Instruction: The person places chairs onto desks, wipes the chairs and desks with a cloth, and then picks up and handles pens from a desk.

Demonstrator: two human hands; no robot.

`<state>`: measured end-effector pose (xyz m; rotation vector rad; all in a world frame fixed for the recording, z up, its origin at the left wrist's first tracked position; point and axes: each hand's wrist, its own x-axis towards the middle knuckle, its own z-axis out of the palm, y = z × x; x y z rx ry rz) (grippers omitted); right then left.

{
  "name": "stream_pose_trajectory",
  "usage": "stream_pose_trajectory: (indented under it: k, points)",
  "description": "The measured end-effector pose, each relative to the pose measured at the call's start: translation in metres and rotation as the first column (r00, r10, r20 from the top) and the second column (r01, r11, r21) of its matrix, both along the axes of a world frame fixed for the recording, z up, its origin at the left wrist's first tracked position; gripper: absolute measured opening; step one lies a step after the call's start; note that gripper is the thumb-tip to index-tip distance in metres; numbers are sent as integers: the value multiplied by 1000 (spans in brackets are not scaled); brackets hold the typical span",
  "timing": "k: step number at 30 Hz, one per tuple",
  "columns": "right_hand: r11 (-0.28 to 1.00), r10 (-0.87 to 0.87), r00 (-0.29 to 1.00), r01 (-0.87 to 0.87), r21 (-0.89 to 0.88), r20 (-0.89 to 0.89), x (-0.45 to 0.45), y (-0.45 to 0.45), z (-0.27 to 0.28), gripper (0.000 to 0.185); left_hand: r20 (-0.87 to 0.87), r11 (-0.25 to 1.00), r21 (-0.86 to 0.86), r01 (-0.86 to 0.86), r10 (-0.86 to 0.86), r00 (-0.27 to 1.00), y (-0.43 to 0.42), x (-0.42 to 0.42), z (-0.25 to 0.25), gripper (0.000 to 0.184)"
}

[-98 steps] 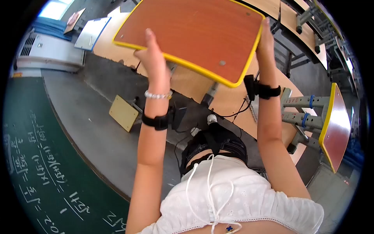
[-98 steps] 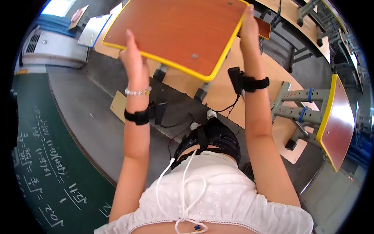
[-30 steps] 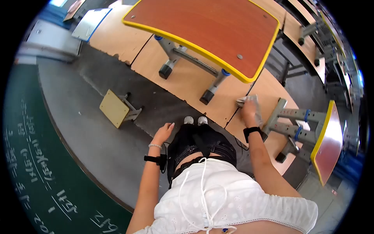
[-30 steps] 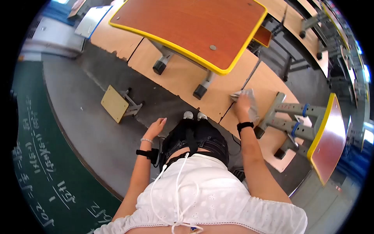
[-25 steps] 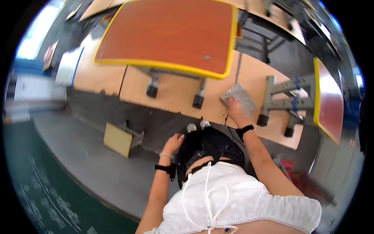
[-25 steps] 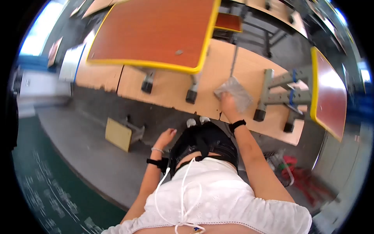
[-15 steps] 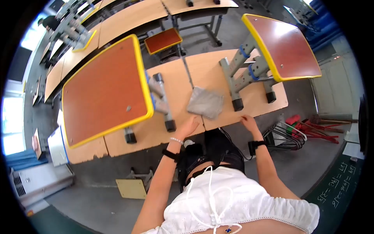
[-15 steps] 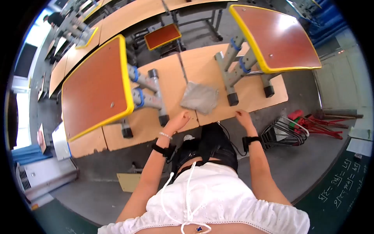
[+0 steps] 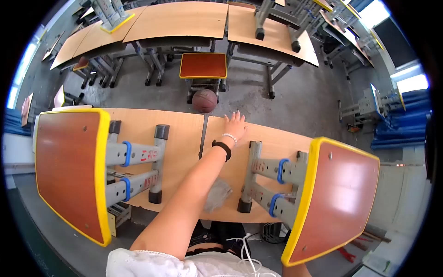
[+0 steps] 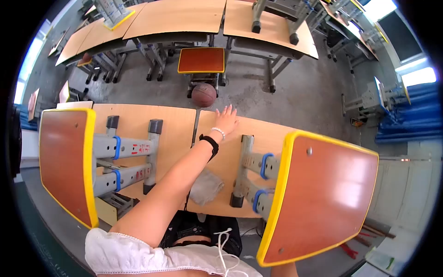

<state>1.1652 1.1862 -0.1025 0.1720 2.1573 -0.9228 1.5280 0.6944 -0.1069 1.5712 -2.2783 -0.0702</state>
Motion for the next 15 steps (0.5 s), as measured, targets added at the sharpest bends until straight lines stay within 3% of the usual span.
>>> stream_pose_trajectory:
  k: [1, 3, 15]
  points:
    - [999, 10, 1000, -11, 39, 11, 0, -4, 5, 51, 32, 979, 201, 18, -25, 999, -15, -2, -1, 41]
    - [995, 34, 999, -35, 93, 18, -1, -10, 13, 52, 70, 814, 579, 55, -117, 991, -30, -2, 11, 43]
    - [966, 159, 986, -166, 199, 48, 12, -46, 33, 58, -35, 792, 593, 144, -154, 987, -40, 8, 6, 53]
